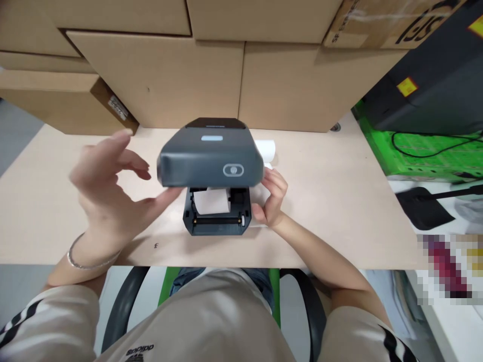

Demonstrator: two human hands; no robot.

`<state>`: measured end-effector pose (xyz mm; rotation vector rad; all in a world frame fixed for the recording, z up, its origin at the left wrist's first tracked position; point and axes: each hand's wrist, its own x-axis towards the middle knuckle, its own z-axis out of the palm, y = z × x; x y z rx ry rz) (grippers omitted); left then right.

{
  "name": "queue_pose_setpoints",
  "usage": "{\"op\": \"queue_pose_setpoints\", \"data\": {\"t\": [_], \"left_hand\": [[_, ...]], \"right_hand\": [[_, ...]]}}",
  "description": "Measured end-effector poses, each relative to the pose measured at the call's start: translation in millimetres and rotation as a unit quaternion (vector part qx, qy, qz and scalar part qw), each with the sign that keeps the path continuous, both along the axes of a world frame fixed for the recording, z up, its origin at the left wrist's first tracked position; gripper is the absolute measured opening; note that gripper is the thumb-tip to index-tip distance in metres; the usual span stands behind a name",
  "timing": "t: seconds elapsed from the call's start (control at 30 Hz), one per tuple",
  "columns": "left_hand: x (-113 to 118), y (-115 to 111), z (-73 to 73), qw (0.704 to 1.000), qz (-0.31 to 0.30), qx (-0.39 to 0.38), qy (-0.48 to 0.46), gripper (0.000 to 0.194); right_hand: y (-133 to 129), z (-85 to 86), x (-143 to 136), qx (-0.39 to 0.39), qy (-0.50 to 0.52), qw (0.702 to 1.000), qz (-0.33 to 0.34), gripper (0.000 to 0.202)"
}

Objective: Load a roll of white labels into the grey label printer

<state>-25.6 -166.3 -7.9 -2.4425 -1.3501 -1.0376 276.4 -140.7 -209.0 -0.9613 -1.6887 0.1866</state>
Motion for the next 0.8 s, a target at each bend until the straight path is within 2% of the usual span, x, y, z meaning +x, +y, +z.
{"op": "queue_pose_setpoints", "data": {"t": [0.1,0.2,0.33,0.43,0.53,0.63,0.7,0.8], "left_hand": [[0,10,-11.6,0.997,0.003,0.007,-0.082,0.047],[-2,21,-21.6,0.990,-0.044,0.032,-0.130,0.039],[-7,36,-25.8,0.982,-0.138,0.020,-0.127,0.034],[-8,50,-25.8,0.983,-0.151,0.026,-0.100,0.037],[-8,65,-28.6,0.988,-0.136,0.000,-0.067,0.049],[-11,79,-34.2,0.989,-0.145,0.006,-0.035,0.060],[-13,86,-37.5,0.991,-0.130,-0.010,-0.009,0.065],[-16,94,-41.3,0.992,-0.111,-0.049,0.023,0.069]], "right_hand": [[2,11.6,-10,0.102,0.015,0.994,-0.028,0.061],[4,21.1,-17,0.096,-0.005,0.995,-0.021,0.053],[4,29.6,-20,0.080,-0.019,0.997,0.004,0.050],[3,32.8,-20,0.070,-0.022,0.997,0.031,0.052],[3,34.4,-21,0.056,-0.024,0.997,0.054,0.055],[4,36.6,-21,0.037,-0.034,0.996,0.078,0.062],[4,39.2,-20,0.030,-0.048,0.993,0.099,0.066],[4,43.7,-16,0.016,-0.100,0.986,0.131,0.060]]}}
